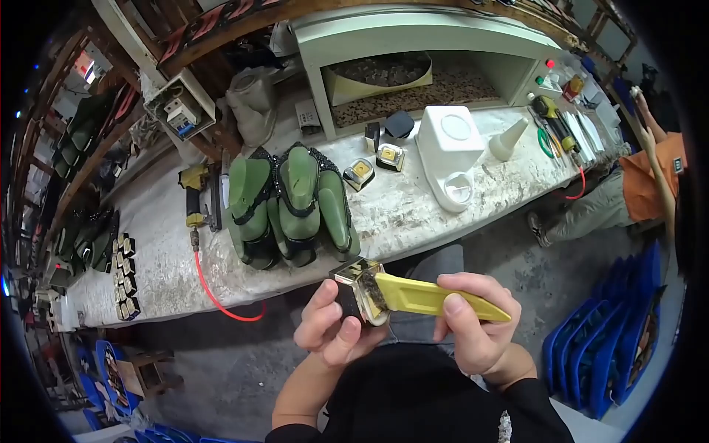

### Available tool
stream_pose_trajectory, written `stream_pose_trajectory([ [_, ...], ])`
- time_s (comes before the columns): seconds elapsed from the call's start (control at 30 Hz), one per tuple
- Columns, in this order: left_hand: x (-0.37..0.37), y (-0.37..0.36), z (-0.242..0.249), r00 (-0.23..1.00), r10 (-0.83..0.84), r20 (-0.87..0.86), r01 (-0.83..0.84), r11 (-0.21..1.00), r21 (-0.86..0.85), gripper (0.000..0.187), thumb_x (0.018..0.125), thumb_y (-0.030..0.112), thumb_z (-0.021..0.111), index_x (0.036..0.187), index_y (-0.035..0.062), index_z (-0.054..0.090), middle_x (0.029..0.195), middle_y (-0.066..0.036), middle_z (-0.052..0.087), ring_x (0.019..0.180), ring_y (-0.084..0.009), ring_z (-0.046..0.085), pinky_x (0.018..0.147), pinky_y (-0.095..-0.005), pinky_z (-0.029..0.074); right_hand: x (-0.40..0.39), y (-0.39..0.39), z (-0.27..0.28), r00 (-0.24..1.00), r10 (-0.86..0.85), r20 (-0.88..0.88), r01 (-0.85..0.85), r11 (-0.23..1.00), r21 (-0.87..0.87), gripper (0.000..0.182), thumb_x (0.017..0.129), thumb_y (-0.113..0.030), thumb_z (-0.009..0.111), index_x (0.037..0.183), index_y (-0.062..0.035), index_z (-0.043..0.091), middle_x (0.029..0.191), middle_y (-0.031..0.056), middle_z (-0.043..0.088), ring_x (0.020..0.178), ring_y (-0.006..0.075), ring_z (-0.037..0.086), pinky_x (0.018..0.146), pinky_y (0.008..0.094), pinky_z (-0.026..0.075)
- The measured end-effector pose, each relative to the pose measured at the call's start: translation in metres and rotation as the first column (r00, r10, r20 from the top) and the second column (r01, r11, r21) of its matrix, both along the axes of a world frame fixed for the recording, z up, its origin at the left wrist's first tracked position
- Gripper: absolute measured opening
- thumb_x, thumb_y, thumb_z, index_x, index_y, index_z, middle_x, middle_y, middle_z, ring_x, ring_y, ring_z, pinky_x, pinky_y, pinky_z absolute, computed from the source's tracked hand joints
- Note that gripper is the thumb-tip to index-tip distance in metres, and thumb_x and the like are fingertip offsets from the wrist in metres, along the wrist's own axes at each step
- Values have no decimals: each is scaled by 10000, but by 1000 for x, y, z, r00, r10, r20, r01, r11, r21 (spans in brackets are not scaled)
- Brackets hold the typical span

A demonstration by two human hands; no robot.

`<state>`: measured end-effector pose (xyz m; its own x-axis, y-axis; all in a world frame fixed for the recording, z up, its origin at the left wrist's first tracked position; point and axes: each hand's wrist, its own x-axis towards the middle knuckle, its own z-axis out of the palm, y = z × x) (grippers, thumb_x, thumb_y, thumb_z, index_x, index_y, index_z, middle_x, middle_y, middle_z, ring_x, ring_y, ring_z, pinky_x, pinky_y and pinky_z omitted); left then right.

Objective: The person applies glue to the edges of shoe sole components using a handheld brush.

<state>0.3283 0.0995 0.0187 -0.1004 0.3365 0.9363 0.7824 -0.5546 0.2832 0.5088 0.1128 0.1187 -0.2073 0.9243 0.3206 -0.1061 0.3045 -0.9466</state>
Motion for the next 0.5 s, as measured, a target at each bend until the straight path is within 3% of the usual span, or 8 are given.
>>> stream_pose_trajectory([
  [0.1, -3, -1, -2, 998, 9, -60, -10, 1000, -10, 743, 777, 57, 768, 1379, 216, 361, 1380, -85, 381, 1312, -343, 488, 1048, -443, 521, -1, 1, -6, 997, -32, -66, 27, 996, -81, 255, 855, 82, 583, 1095, 84, 668, 732, 117, 673, 474, 142, 583, 444, 210, 442],
  [0.27, -2, 8, 0, 999, 32, -38, -29, 996, 81, 699, 736, 34, 818, 1320, 177, 462, 1318, -77, 445, 1213, -311, 577, 979, -383, 577, -7, 7, -11, 994, 48, -101, -41, 997, 62, 252, 847, 88, 588, 1085, 88, 668, 734, 116, 677, 463, 137, 567, 441, 206, 436],
  [0.4, -3, 8, 3, 1000, 27, 8, -27, 1000, 10, 675, 741, 37, 816, 1312, 147, 473, 1300, -84, 484, 1177, -332, 606, 971, -408, 583, 3, 12, -13, 949, 43, -313, -17, 996, 88, 261, 812, 112, 602, 1058, 75, 683, 745, 132, 698, 466, 143, 548, 454, 222, 442],
  [0.43, -2, 10, 3, 999, 38, 11, -38, 999, 13, 675, 741, 37, 816, 1312, 147, 473, 1300, -84, 484, 1177, -332, 606, 971, -408, 583, 6, 18, -14, 949, 54, -309, -27, 995, 91, 261, 812, 112, 602, 1058, 75, 683, 745, 132, 698, 466, 143, 548, 454, 222, 442],
  [0.5, -2, 8, 6, 998, 26, 58, -25, 999, -23, 655, 738, 44, 822, 1294, 124, 487, 1283, -101, 506, 1154, -345, 621, 970, -419, 584, 10, 33, -14, 968, 225, -108, -195, 952, 237, 266, 797, 116, 609, 1042, 59, 694, 782, 147, 717, 478, 154, 548, 465, 232, 450],
])
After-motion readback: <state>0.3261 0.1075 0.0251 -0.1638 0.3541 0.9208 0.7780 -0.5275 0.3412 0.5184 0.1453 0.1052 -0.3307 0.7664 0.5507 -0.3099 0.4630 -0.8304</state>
